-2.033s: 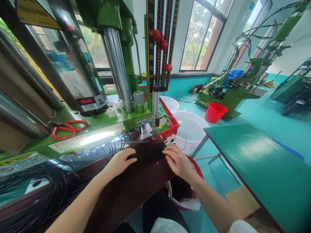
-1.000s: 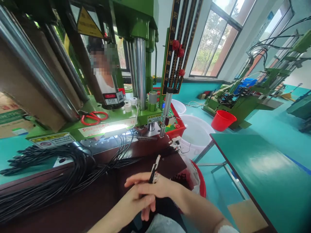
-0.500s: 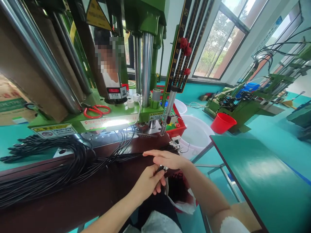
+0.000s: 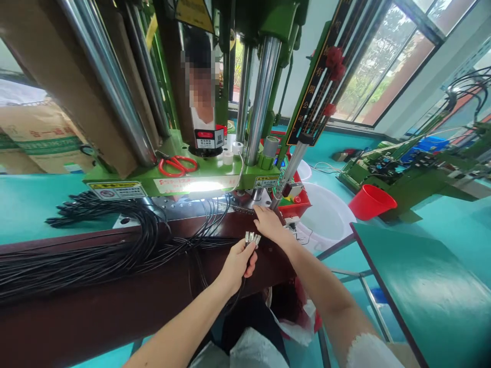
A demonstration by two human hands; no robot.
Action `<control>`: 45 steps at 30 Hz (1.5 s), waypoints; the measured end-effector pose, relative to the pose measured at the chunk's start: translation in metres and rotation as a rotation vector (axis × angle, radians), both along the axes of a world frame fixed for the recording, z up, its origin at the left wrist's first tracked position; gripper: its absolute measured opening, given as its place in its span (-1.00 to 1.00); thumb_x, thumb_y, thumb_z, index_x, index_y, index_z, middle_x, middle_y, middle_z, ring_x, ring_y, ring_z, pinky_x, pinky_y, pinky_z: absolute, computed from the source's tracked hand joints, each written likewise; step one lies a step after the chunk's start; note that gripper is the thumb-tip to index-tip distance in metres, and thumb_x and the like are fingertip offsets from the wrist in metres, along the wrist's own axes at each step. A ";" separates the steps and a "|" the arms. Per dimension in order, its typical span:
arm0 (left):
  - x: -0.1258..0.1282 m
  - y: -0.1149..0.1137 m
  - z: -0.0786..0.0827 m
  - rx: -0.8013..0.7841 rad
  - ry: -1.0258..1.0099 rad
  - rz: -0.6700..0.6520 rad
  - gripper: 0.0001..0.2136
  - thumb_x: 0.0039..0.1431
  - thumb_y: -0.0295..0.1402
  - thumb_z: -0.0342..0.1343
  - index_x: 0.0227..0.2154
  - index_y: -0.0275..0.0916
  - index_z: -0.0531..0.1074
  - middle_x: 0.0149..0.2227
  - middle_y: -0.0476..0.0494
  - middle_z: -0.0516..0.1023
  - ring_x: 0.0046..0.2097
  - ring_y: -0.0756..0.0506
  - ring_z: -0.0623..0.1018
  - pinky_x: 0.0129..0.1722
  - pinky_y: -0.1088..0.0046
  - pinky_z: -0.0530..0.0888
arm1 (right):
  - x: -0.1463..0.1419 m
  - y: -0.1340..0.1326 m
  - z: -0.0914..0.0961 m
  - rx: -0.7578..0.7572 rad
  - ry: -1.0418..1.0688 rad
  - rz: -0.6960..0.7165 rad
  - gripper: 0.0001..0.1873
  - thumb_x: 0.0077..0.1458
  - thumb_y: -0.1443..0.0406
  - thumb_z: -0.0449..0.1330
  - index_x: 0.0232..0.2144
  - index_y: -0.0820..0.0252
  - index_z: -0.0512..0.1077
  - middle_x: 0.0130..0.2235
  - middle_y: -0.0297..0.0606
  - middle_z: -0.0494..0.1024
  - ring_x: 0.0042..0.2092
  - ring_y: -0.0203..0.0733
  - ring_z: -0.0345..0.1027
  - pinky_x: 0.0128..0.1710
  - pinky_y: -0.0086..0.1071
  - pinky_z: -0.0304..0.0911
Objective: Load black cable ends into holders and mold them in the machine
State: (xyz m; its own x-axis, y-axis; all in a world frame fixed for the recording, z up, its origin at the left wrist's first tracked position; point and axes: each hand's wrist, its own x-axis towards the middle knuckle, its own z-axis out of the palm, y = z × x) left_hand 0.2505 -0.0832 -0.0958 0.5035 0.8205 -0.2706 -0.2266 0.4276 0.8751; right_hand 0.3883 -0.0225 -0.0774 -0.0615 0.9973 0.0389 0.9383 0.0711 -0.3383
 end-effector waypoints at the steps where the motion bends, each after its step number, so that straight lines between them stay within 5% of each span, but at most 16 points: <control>1: 0.001 0.002 -0.004 -0.006 0.012 0.020 -0.74 0.01 -0.13 0.01 -0.46 -0.24 0.19 -0.73 0.18 0.18 -0.76 0.16 0.11 -0.78 0.65 -0.04 | -0.001 0.006 -0.003 -0.020 -0.022 0.003 -0.53 -0.01 0.51 -0.06 0.01 0.39 0.20 0.01 0.09 0.31 0.09 0.01 0.09 0.06 -0.11 -0.04; 6: -0.001 0.003 -0.011 0.011 0.005 0.063 -0.73 0.00 -0.12 0.03 -0.46 -0.23 0.18 -0.73 0.19 0.16 -0.76 0.16 0.11 -0.78 0.65 -0.04 | -0.004 0.015 0.002 -0.154 -0.003 0.025 -0.66 -0.17 0.48 0.05 -0.24 0.27 0.32 -0.12 0.02 0.40 -0.04 0.08 0.23 -0.07 -0.10 0.10; 9: -0.003 0.001 -0.010 0.023 0.001 0.058 -0.72 -0.02 -0.12 0.04 -0.47 -0.22 0.17 -0.72 0.19 0.15 -0.76 0.17 0.10 -0.78 0.65 -0.05 | 0.003 0.004 0.012 -0.287 0.105 0.036 -0.81 -0.23 0.43 0.06 -0.44 0.21 0.31 -0.40 -0.21 0.47 -0.32 -0.10 0.37 -0.32 -0.29 0.24; 14: -0.003 -0.002 -0.006 0.024 0.006 0.032 -0.73 -0.01 -0.12 0.04 -0.47 -0.21 0.16 -0.72 0.21 0.12 -0.76 0.17 0.07 -0.78 0.65 -0.08 | 0.022 -0.052 0.012 -0.463 0.354 -0.054 -0.82 -0.23 0.43 -0.07 -0.46 0.21 0.22 -0.72 -0.52 0.16 -0.73 -0.41 0.06 -0.75 -0.54 0.02; 20: 0.003 -0.008 -0.002 0.015 0.058 -0.074 -0.71 -0.07 -0.14 0.10 -0.47 -0.22 0.18 -0.76 0.24 0.07 -0.76 0.18 0.01 -0.79 0.66 -0.09 | 0.013 -0.109 -0.011 -0.190 1.242 -0.226 -0.70 0.05 0.22 -0.07 -0.17 0.21 0.25 -0.71 -0.58 0.12 -0.77 -0.47 -0.15 -0.82 -0.58 -0.20; 22: 0.006 -0.009 -0.001 -0.002 0.100 -0.098 -0.69 -0.13 -0.15 0.14 -0.52 -0.23 0.16 -0.78 0.24 0.04 -0.76 0.19 -0.02 -0.79 0.66 -0.10 | 0.008 -0.114 -0.018 -0.092 1.342 -0.253 -0.60 0.11 0.12 -0.07 -0.08 0.22 0.24 -0.72 -0.57 0.14 -0.77 -0.47 -0.13 -0.82 -0.58 -0.19; 32: 0.014 -0.011 0.003 -0.063 0.156 -0.152 -0.64 -0.27 -0.13 0.21 -0.58 -0.23 0.16 -0.80 0.26 0.00 -0.76 0.20 -0.06 -0.79 0.65 -0.12 | 0.005 -0.117 -0.026 0.005 1.278 -0.249 -0.48 0.13 0.08 -0.09 0.04 0.27 0.21 -0.74 -0.53 0.19 -0.77 -0.46 -0.05 -0.80 -0.57 -0.14; 39: 0.014 -0.009 0.002 -0.016 0.198 -0.117 -0.65 -0.26 -0.15 0.21 -0.59 -0.22 0.15 -0.81 0.26 -0.01 -0.77 0.19 -0.03 -0.79 0.64 -0.13 | 0.000 -0.119 -0.030 0.071 1.022 -0.248 -0.50 0.14 0.11 -0.08 0.07 0.23 0.20 -0.71 -0.51 0.19 -0.72 -0.46 0.00 -0.74 -0.57 -0.03; 45: 0.008 -0.011 -0.006 0.098 0.139 0.038 -0.70 -0.09 -0.11 0.10 -0.52 -0.29 0.30 -0.63 0.07 0.28 -0.63 0.11 0.27 -0.71 0.63 0.18 | 0.001 -0.118 -0.026 0.023 1.121 -0.250 -0.50 0.14 0.10 -0.08 0.06 0.22 0.19 -0.71 -0.52 0.18 -0.73 -0.47 -0.01 -0.77 -0.58 -0.07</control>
State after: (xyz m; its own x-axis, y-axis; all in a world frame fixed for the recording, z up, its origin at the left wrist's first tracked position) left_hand 0.2588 -0.0942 -0.1013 0.4348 0.8642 -0.2531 -0.1147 0.3319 0.9363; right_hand 0.3891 -0.1404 -0.1035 0.2192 0.9750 -0.0352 0.0988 -0.0581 -0.9934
